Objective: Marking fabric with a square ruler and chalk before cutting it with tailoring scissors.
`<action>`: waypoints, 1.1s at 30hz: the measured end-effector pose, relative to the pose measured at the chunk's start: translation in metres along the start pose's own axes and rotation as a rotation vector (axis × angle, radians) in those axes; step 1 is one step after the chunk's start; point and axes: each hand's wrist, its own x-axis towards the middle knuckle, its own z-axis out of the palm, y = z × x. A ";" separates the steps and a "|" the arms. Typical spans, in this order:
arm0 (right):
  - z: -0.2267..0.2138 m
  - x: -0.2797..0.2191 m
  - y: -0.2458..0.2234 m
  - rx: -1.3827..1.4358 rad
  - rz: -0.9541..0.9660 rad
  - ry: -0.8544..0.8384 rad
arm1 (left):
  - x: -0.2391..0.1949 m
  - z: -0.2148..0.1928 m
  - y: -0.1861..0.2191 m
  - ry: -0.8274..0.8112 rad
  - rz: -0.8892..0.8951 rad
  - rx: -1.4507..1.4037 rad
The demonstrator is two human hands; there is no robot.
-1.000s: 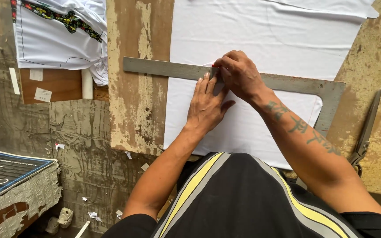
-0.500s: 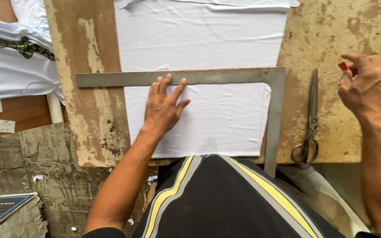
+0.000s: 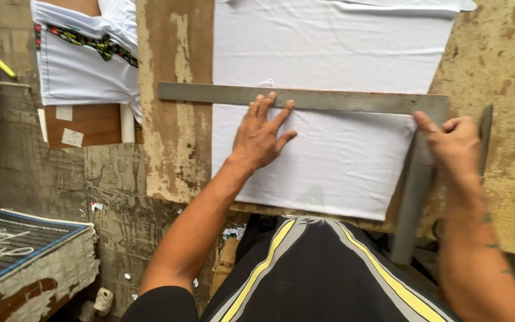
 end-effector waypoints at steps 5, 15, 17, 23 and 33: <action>-0.042 -0.021 -0.031 0.743 -0.135 -0.159 | -0.025 -0.052 0.033 0.401 0.035 -0.197; 0.060 -0.098 -0.236 1.088 -0.341 -0.070 | 0.027 -0.108 -0.012 -0.158 0.238 -0.758; 0.051 -0.081 -0.252 1.051 -0.460 -0.044 | 0.034 -0.137 -0.031 -0.181 0.258 -0.670; 0.111 0.022 -0.266 0.614 -0.913 0.477 | 0.085 -0.157 -0.041 0.069 0.377 -0.717; 0.099 -0.126 -0.183 0.618 -0.091 -0.540 | 0.015 -0.101 -0.185 -0.136 0.138 -0.444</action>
